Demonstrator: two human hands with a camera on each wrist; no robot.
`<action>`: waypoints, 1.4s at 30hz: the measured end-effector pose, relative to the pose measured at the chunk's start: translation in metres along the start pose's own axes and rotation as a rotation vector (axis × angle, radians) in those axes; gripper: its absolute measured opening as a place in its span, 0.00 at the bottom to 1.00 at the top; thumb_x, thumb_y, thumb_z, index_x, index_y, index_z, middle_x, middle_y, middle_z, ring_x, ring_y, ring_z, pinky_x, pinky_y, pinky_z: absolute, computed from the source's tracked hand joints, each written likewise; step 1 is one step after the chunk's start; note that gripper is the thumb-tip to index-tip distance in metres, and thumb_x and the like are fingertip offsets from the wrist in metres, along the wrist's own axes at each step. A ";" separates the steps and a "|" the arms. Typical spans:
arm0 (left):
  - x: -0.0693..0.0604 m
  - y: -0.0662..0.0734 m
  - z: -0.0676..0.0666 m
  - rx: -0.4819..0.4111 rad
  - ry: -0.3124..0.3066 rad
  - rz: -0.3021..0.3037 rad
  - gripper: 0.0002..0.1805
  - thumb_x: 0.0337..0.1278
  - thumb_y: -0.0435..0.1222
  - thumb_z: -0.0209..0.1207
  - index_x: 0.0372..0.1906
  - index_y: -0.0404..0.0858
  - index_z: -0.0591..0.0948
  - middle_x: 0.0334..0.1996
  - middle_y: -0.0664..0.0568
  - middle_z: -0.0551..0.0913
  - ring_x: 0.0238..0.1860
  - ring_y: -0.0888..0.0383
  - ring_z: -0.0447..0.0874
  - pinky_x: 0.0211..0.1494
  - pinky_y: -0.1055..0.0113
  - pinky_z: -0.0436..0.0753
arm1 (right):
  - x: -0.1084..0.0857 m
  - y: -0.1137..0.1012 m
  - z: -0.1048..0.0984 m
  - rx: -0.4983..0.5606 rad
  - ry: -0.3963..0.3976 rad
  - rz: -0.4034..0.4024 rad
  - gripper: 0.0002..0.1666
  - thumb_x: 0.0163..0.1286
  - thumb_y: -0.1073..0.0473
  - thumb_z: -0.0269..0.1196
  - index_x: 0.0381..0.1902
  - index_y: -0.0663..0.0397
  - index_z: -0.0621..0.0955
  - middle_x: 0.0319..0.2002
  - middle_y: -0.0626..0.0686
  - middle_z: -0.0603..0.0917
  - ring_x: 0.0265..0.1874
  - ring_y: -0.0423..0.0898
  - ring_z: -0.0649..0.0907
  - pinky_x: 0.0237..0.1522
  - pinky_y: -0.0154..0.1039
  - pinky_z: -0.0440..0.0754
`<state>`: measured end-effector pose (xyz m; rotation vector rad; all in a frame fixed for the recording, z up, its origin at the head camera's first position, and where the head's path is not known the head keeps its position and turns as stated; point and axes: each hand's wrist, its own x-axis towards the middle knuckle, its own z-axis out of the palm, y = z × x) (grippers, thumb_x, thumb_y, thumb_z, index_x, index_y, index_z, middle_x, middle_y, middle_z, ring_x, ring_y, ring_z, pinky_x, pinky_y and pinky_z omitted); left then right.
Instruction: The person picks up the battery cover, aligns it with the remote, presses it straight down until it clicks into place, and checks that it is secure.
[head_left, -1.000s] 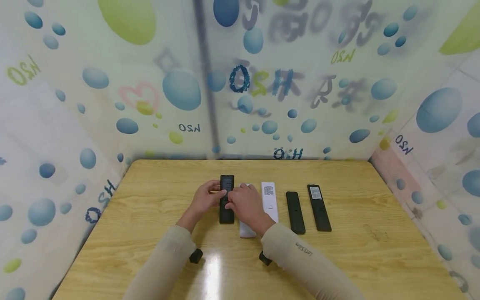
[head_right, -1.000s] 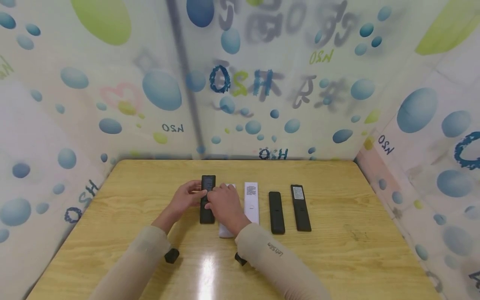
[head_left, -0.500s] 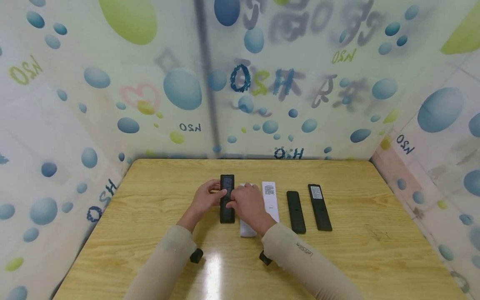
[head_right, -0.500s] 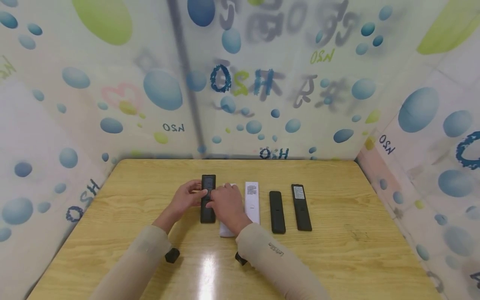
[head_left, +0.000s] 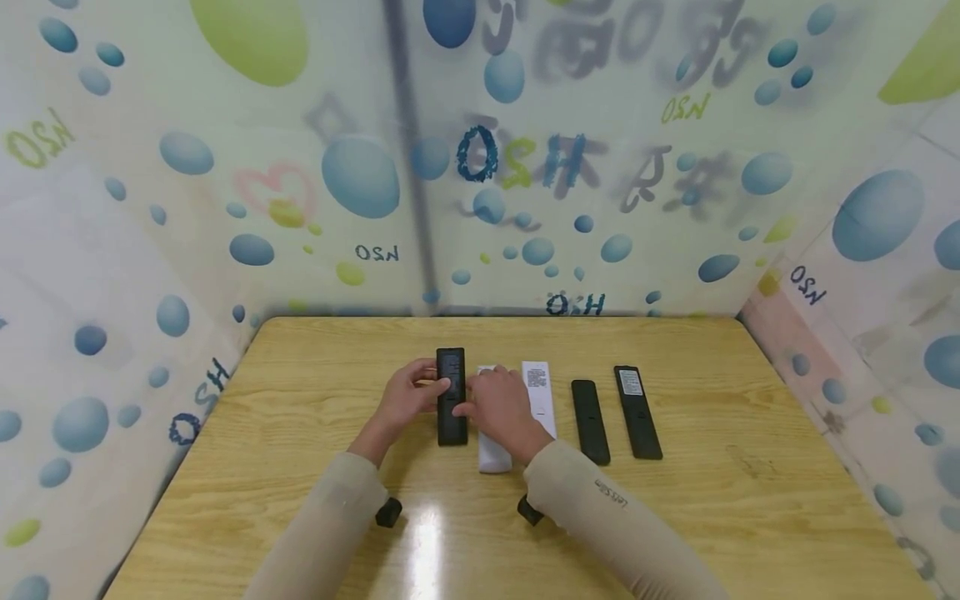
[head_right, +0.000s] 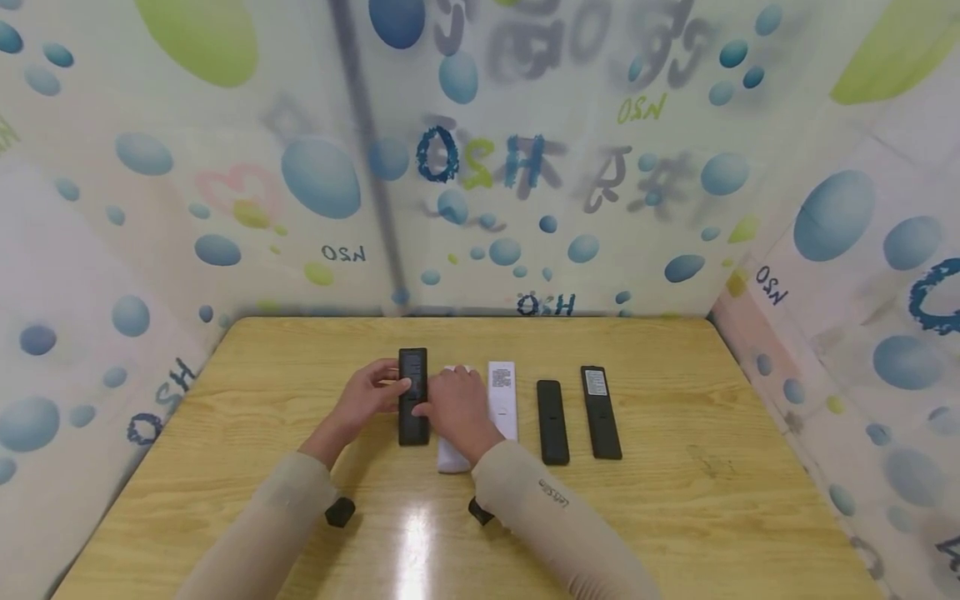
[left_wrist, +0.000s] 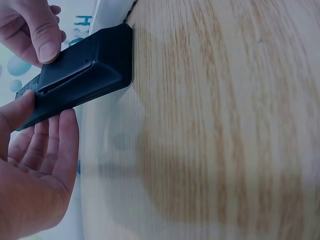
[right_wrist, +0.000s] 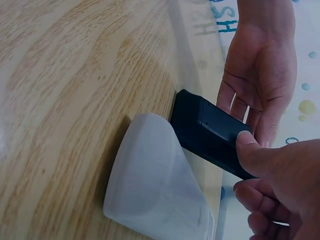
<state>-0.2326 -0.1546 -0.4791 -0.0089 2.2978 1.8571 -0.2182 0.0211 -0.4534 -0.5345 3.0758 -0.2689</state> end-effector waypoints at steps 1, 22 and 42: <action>-0.001 0.002 0.000 -0.003 -0.009 -0.002 0.27 0.64 0.37 0.61 0.67 0.37 0.71 0.56 0.35 0.77 0.44 0.52 0.83 0.44 0.54 0.87 | 0.000 0.000 0.000 0.009 -0.003 0.001 0.27 0.59 0.33 0.65 0.46 0.45 0.86 0.39 0.45 0.88 0.36 0.46 0.79 0.45 0.45 0.78; 0.001 -0.003 -0.003 0.026 -0.005 0.020 0.25 0.64 0.37 0.61 0.64 0.38 0.73 0.52 0.37 0.78 0.43 0.53 0.83 0.42 0.55 0.88 | 0.005 0.000 0.003 0.134 0.006 0.038 0.24 0.57 0.38 0.70 0.41 0.48 0.87 0.23 0.44 0.80 0.29 0.45 0.76 0.33 0.40 0.72; -0.005 0.002 0.000 0.020 -0.008 0.005 0.27 0.64 0.38 0.61 0.67 0.39 0.72 0.56 0.37 0.76 0.44 0.53 0.83 0.46 0.51 0.87 | 0.008 0.002 0.004 0.158 -0.013 0.043 0.27 0.55 0.36 0.71 0.43 0.49 0.86 0.27 0.45 0.82 0.29 0.45 0.76 0.35 0.40 0.73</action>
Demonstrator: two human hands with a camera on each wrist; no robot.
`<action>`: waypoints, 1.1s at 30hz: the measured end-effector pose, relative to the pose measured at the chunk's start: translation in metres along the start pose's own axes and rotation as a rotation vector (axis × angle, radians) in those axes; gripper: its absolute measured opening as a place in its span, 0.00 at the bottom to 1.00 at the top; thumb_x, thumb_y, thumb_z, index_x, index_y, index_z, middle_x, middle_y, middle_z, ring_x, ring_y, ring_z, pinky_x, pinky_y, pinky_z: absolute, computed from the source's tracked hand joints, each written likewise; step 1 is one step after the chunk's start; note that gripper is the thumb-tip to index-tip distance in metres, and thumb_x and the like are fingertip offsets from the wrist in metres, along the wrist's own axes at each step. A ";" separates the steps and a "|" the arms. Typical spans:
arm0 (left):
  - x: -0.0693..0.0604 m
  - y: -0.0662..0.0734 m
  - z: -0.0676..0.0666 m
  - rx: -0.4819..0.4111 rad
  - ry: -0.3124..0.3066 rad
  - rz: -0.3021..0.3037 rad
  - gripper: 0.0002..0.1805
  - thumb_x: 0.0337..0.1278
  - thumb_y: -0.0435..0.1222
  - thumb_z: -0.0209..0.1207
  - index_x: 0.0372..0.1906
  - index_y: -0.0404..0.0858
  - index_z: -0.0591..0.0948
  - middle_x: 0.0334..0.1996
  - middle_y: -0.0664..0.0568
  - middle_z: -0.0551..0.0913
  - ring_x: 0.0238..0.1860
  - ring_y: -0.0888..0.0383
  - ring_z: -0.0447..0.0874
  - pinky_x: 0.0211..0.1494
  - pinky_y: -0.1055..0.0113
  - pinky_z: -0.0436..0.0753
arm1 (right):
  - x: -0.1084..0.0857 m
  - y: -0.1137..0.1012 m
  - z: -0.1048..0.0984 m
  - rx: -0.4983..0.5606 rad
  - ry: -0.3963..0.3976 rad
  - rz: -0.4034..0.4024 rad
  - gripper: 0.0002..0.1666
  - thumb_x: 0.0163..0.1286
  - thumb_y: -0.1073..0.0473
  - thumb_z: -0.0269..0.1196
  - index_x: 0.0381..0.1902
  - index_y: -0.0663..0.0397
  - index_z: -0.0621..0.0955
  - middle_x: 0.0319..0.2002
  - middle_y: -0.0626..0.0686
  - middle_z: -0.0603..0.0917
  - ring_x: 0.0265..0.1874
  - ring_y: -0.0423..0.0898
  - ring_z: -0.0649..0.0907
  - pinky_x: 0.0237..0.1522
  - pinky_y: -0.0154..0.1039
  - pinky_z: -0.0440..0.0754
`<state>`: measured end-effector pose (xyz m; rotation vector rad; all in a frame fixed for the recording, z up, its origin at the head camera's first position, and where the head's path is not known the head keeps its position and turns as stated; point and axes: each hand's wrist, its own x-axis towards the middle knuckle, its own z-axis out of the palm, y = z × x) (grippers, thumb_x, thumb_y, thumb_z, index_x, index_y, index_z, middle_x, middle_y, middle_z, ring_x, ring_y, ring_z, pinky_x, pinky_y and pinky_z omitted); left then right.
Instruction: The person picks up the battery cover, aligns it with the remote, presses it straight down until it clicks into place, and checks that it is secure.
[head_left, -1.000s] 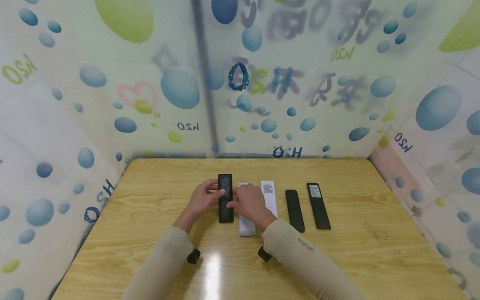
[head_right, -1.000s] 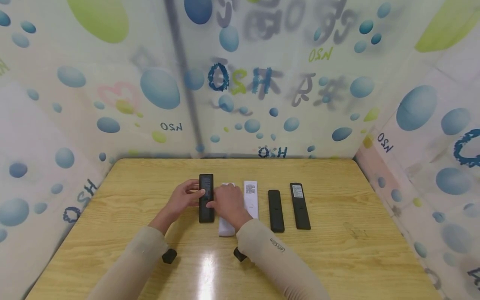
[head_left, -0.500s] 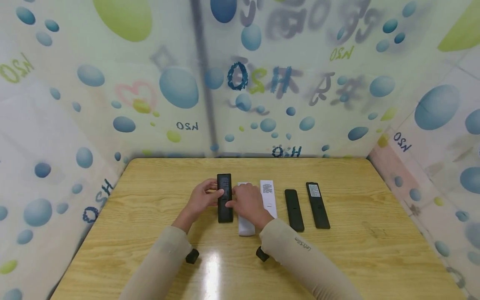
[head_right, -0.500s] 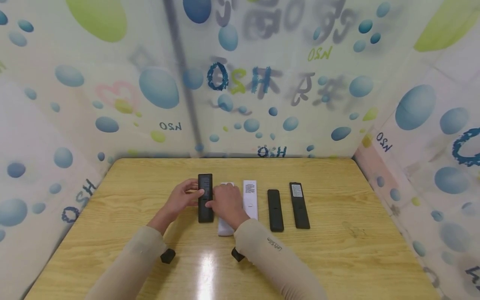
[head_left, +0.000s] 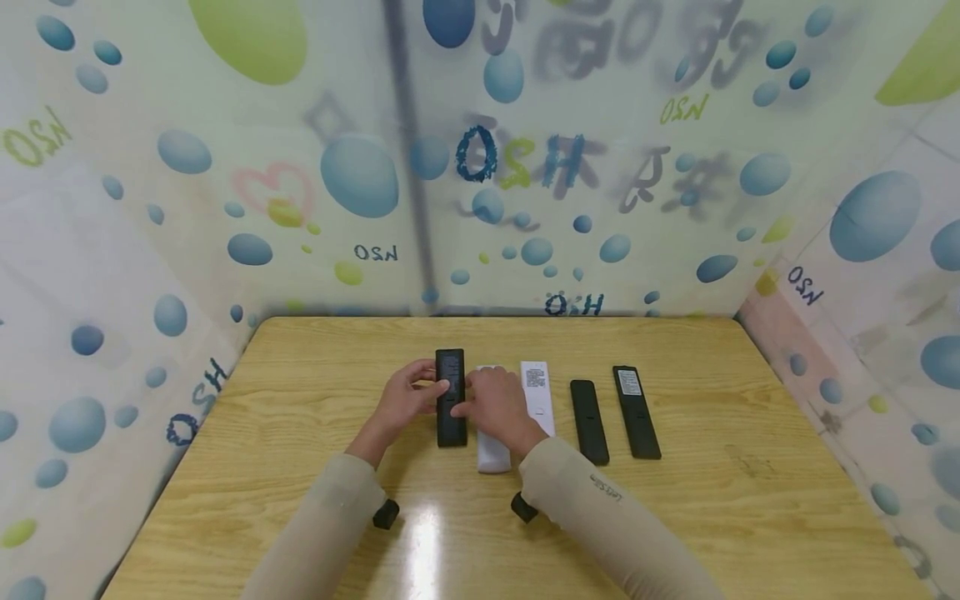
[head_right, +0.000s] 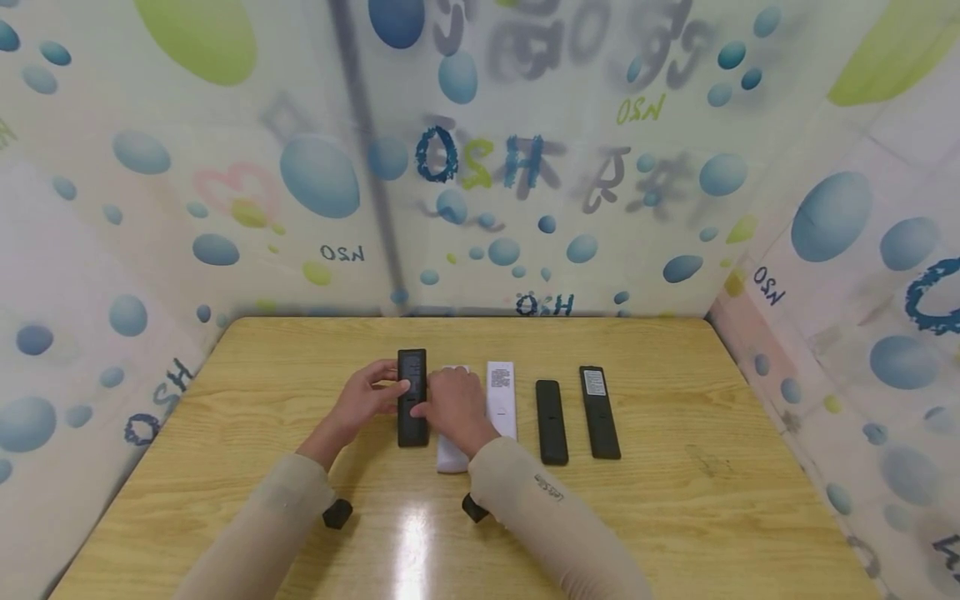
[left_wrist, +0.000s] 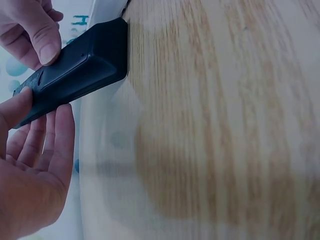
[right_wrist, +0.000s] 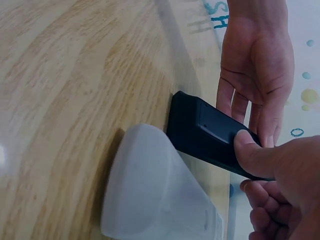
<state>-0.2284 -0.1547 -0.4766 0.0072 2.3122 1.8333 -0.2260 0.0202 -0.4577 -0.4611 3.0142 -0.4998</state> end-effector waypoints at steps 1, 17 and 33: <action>0.000 0.000 0.000 0.002 0.001 0.000 0.27 0.64 0.38 0.62 0.66 0.40 0.72 0.56 0.38 0.76 0.44 0.53 0.83 0.46 0.51 0.87 | 0.000 0.000 0.000 0.008 -0.004 0.008 0.27 0.55 0.36 0.71 0.43 0.49 0.86 0.28 0.45 0.83 0.30 0.45 0.77 0.36 0.41 0.74; 0.002 -0.005 0.000 0.024 0.015 0.018 0.26 0.64 0.39 0.62 0.65 0.43 0.73 0.54 0.40 0.78 0.43 0.53 0.84 0.43 0.56 0.88 | 0.004 0.001 -0.001 0.032 -0.031 0.020 0.18 0.61 0.39 0.67 0.32 0.47 0.84 0.23 0.43 0.81 0.25 0.41 0.76 0.37 0.40 0.75; 0.003 -0.007 0.004 0.015 0.042 -0.009 0.26 0.65 0.40 0.61 0.66 0.42 0.72 0.56 0.38 0.78 0.47 0.51 0.83 0.43 0.58 0.87 | 0.002 0.000 -0.001 -0.101 -0.065 -0.001 0.25 0.59 0.34 0.66 0.42 0.46 0.84 0.36 0.46 0.84 0.36 0.46 0.77 0.48 0.46 0.74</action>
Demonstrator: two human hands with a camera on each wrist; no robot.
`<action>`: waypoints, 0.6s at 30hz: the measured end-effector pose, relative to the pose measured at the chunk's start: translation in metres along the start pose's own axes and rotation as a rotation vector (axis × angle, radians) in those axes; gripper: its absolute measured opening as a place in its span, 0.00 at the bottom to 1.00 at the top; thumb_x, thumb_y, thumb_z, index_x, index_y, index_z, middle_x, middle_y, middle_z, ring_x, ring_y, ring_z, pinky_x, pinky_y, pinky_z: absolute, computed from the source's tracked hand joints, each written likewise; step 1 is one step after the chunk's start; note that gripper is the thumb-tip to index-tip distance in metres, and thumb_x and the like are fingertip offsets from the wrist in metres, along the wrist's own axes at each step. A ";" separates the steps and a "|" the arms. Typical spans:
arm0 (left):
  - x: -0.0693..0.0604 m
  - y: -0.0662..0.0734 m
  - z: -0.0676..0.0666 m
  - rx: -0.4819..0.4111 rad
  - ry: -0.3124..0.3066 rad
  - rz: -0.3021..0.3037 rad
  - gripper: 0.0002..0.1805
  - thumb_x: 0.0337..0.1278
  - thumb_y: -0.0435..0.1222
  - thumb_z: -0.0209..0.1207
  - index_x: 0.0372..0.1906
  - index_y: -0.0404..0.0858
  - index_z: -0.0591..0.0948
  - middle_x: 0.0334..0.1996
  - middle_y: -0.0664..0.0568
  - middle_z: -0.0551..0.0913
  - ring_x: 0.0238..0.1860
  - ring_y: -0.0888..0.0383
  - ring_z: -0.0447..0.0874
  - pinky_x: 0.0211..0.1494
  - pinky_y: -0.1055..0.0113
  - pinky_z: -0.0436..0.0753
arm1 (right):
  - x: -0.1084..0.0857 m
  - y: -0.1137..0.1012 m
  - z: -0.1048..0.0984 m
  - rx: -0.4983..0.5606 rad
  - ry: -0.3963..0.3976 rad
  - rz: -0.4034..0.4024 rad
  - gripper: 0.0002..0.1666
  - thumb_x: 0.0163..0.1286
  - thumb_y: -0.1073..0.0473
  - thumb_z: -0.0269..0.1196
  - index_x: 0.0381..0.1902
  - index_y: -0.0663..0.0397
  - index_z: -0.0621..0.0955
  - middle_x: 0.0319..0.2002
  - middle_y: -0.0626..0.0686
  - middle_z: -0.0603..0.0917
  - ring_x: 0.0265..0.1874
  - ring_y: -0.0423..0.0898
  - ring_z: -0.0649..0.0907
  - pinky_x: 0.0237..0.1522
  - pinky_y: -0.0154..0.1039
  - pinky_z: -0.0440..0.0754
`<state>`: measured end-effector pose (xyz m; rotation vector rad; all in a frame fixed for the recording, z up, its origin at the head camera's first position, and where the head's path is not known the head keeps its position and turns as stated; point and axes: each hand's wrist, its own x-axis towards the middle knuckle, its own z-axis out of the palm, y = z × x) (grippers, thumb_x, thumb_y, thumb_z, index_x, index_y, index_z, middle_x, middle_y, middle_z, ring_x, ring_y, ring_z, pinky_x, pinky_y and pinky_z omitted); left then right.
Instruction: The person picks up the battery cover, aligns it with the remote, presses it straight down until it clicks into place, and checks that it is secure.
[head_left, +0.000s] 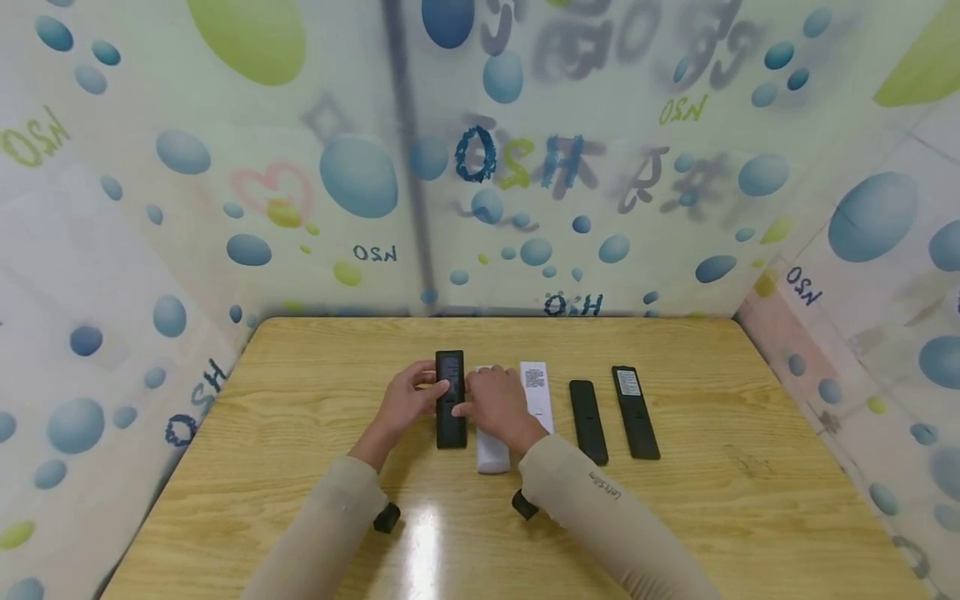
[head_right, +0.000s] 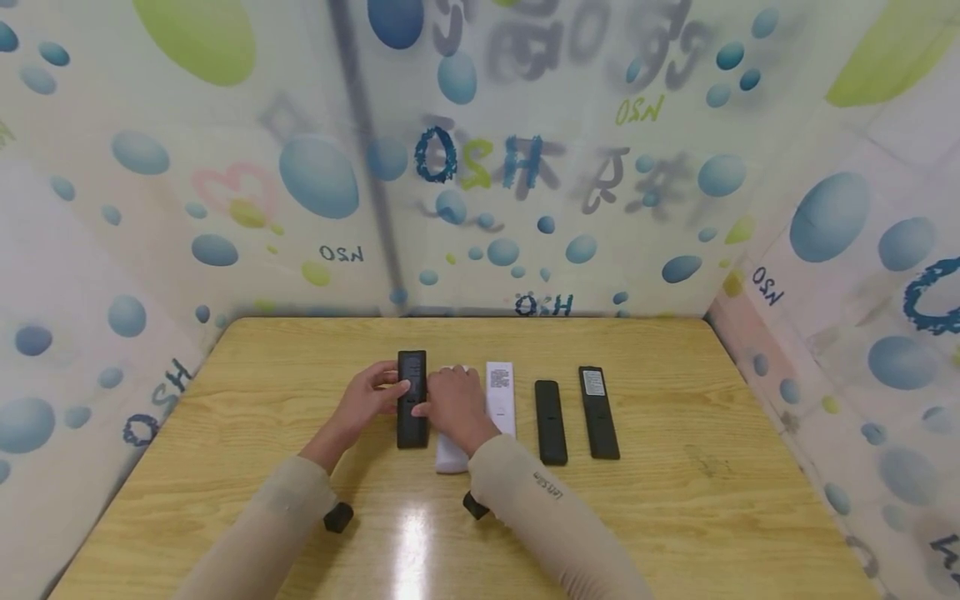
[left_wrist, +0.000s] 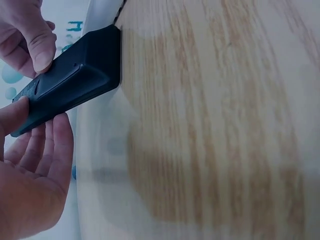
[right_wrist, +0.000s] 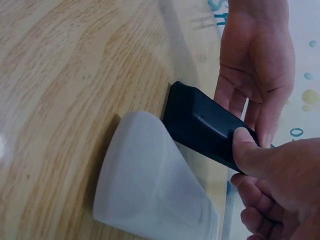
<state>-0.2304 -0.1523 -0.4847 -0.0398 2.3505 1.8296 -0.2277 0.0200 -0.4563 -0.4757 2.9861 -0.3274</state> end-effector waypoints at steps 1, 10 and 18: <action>0.000 0.000 0.000 -0.001 -0.003 -0.006 0.25 0.65 0.40 0.60 0.66 0.43 0.72 0.56 0.38 0.79 0.46 0.51 0.83 0.43 0.58 0.87 | -0.001 0.000 -0.001 0.009 -0.003 -0.002 0.25 0.59 0.35 0.66 0.43 0.47 0.84 0.37 0.46 0.85 0.36 0.46 0.77 0.48 0.46 0.74; -0.001 0.002 0.001 -0.038 -0.036 -0.056 0.23 0.63 0.38 0.62 0.61 0.37 0.75 0.53 0.36 0.80 0.38 0.56 0.83 0.38 0.61 0.85 | -0.010 0.016 -0.013 0.056 -0.002 -0.007 0.24 0.62 0.38 0.65 0.49 0.45 0.85 0.43 0.46 0.88 0.42 0.48 0.80 0.54 0.51 0.75; -0.009 0.005 -0.001 0.005 -0.036 -0.155 0.23 0.63 0.37 0.61 0.60 0.34 0.75 0.52 0.36 0.81 0.39 0.55 0.85 0.40 0.60 0.86 | -0.021 0.042 -0.025 0.014 0.039 0.027 0.21 0.65 0.40 0.64 0.47 0.44 0.86 0.39 0.46 0.88 0.41 0.49 0.81 0.54 0.52 0.76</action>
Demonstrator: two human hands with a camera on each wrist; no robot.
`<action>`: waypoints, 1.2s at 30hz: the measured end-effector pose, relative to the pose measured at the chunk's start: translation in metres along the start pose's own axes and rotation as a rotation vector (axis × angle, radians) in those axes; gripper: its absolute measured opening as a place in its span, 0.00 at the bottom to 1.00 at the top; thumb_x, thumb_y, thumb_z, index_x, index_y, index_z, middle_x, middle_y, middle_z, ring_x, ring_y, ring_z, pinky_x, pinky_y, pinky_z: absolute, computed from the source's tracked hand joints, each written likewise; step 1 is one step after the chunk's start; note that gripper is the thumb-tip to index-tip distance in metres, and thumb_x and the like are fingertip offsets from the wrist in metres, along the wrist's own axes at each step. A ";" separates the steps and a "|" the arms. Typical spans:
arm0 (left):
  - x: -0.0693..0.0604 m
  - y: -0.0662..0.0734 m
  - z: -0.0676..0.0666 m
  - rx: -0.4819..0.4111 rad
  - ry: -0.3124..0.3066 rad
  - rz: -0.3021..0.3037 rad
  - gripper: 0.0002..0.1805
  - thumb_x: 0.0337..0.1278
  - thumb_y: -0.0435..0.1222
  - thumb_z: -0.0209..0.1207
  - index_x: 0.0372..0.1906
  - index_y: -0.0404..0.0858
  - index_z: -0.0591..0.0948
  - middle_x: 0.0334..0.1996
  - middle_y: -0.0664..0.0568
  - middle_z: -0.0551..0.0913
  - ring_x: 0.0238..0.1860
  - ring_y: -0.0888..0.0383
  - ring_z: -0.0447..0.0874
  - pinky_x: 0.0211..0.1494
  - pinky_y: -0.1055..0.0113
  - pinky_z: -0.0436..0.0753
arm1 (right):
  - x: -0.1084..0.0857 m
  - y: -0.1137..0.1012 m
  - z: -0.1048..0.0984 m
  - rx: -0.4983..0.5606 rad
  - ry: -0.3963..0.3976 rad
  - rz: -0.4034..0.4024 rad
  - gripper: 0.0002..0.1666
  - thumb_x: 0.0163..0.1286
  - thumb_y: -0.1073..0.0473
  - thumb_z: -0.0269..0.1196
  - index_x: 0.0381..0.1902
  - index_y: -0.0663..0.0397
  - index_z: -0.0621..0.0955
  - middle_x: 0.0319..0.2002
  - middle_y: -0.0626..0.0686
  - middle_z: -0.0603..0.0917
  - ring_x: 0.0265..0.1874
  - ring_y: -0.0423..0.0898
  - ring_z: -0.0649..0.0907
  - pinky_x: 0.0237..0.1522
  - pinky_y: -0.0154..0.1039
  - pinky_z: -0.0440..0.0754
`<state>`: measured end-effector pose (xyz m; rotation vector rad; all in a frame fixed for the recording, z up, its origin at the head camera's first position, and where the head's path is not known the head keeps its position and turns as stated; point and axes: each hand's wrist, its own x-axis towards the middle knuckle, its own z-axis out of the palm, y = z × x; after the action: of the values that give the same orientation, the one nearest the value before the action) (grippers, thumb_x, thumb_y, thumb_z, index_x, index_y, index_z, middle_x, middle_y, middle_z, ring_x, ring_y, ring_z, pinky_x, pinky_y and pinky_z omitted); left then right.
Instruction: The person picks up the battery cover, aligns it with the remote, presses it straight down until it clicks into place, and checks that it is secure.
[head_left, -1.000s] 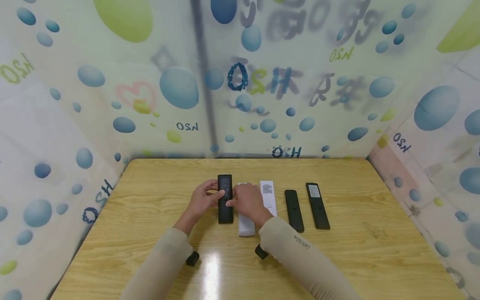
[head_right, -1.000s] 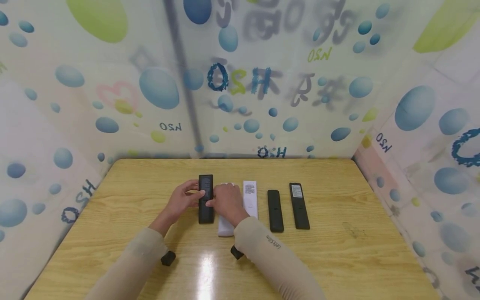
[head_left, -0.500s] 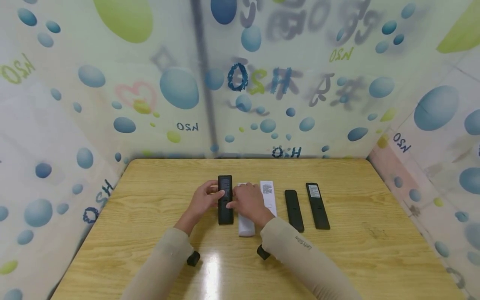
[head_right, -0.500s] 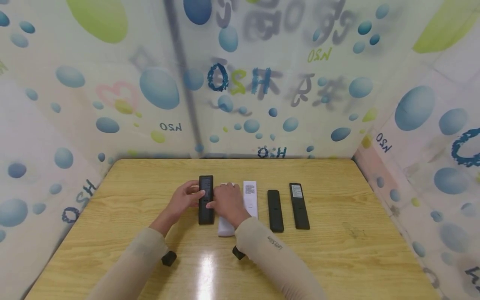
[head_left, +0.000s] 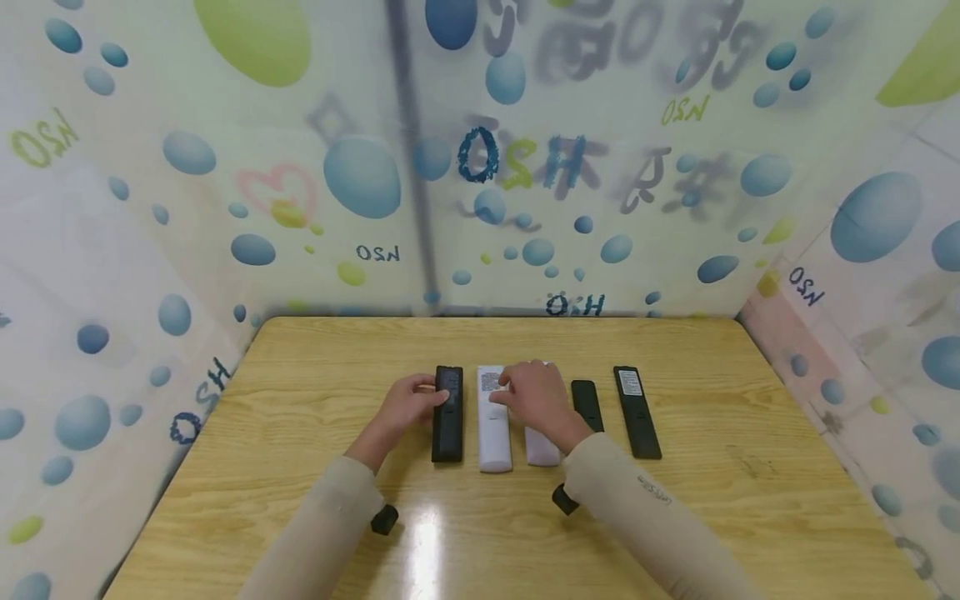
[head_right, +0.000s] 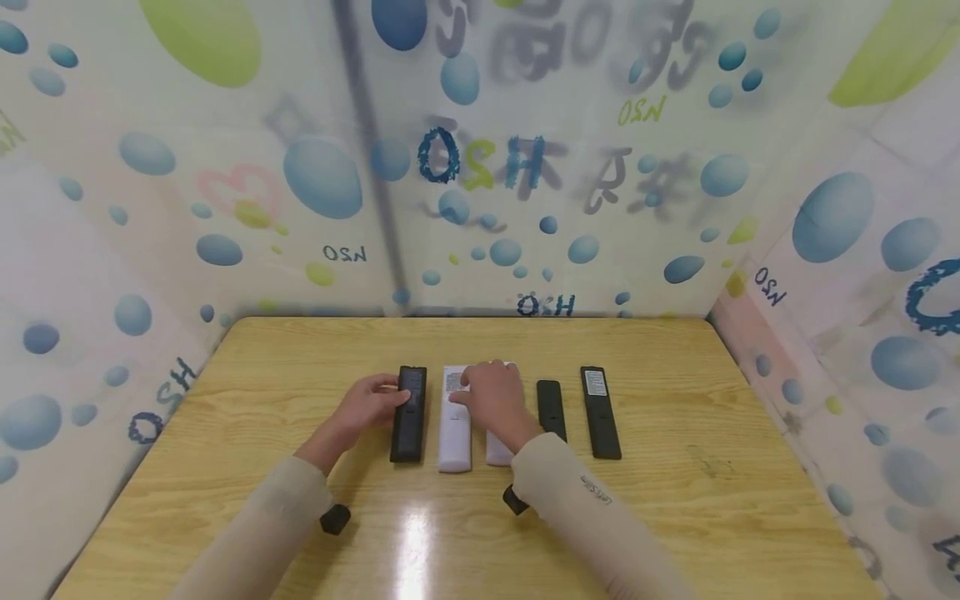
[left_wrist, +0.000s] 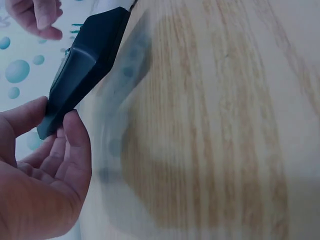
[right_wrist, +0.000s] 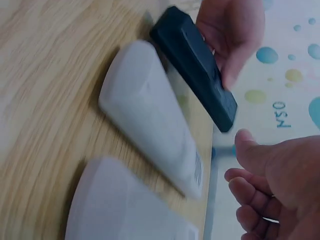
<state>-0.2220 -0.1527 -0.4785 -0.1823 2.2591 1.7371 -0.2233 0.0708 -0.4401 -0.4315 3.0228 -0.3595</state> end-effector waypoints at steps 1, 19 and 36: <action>0.003 -0.004 0.000 0.001 0.001 -0.008 0.22 0.63 0.38 0.61 0.60 0.35 0.75 0.53 0.36 0.82 0.40 0.55 0.85 0.39 0.61 0.86 | -0.001 0.004 -0.001 0.004 0.009 0.000 0.20 0.65 0.40 0.64 0.47 0.45 0.86 0.39 0.46 0.88 0.41 0.49 0.81 0.53 0.52 0.77; -0.005 -0.007 0.005 0.229 0.105 -0.036 0.28 0.57 0.39 0.66 0.61 0.31 0.75 0.51 0.37 0.82 0.35 0.53 0.87 0.32 0.63 0.87 | -0.007 0.037 -0.001 0.000 0.035 0.031 0.17 0.66 0.42 0.64 0.42 0.45 0.86 0.26 0.44 0.83 0.28 0.43 0.77 0.39 0.43 0.76; -0.004 -0.008 -0.001 0.513 0.197 0.098 0.24 0.61 0.43 0.62 0.59 0.37 0.77 0.46 0.43 0.86 0.31 0.57 0.85 0.38 0.60 0.84 | -0.006 0.064 -0.007 0.033 -0.017 -0.016 0.18 0.66 0.45 0.65 0.49 0.47 0.84 0.36 0.48 0.84 0.36 0.45 0.79 0.44 0.46 0.77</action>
<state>-0.2164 -0.1563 -0.4842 -0.1379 2.8117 1.1633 -0.2354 0.1342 -0.4485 -0.4535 2.9946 -0.4039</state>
